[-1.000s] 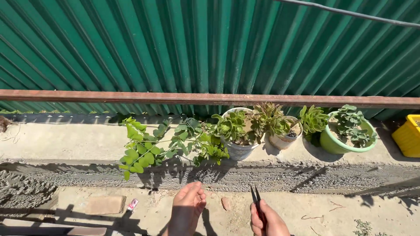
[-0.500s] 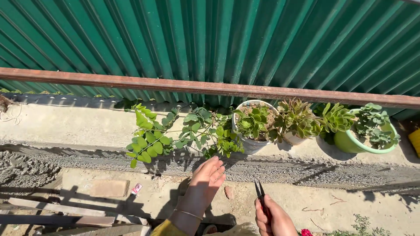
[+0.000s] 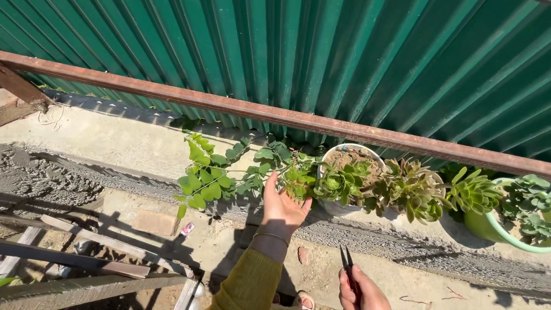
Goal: Pruning various garden and potted plants using small handheld shears.
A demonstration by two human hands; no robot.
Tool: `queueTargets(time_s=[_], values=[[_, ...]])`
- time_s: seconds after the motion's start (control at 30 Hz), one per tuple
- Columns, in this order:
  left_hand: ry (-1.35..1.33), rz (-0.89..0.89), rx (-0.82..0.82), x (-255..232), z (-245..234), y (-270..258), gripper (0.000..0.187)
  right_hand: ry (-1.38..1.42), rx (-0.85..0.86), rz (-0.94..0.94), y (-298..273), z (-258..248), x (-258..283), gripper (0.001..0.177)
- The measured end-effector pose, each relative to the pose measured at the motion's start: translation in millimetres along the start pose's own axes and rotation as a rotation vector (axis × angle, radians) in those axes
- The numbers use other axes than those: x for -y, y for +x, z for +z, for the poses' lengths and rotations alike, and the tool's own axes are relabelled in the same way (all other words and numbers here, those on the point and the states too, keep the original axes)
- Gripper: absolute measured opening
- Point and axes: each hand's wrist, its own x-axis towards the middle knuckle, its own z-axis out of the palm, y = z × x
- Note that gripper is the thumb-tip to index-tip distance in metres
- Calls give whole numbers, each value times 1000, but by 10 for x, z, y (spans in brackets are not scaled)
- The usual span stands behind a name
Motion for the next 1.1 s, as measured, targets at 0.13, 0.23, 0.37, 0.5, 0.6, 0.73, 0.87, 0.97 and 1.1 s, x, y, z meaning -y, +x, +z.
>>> queueTargets(time_s=[0.13, 0.23, 0.37, 0.5, 0.6, 0.73, 0.87, 0.97, 1.1], values=[[32, 14, 55, -10, -181, 172, 45, -36, -53, 110, -36, 83, 187, 42], [26, 12, 40, 12, -523, 209, 24, -91, -84, 84, 34, 10, 218, 45], [58, -28, 1, -82, -1077, -17, 21, -75, -80, 196, 60, 233, 391, 41], [239, 35, -152, -351, -1895, 128, 21, -188, -39, 129, 128, 576, 518, 39], [213, 133, -240, -622, -2205, 177, 20, -289, -45, 79, 453, 785, 540, 41], [357, 123, -357, -955, -2229, 115, 22, -419, -61, 51, 1152, 1193, 569, 44], [520, 211, -355, -1364, -2380, 157, 21, -433, -93, 161, 2000, 1583, 381, 43], [612, 231, -336, -1663, -2763, 428, 23, -402, -169, 290, 2457, 1839, 179, 44], [840, 226, -383, -1968, -3125, 759, 30, -225, -264, 289, 2897, 2000, -155, 39]])
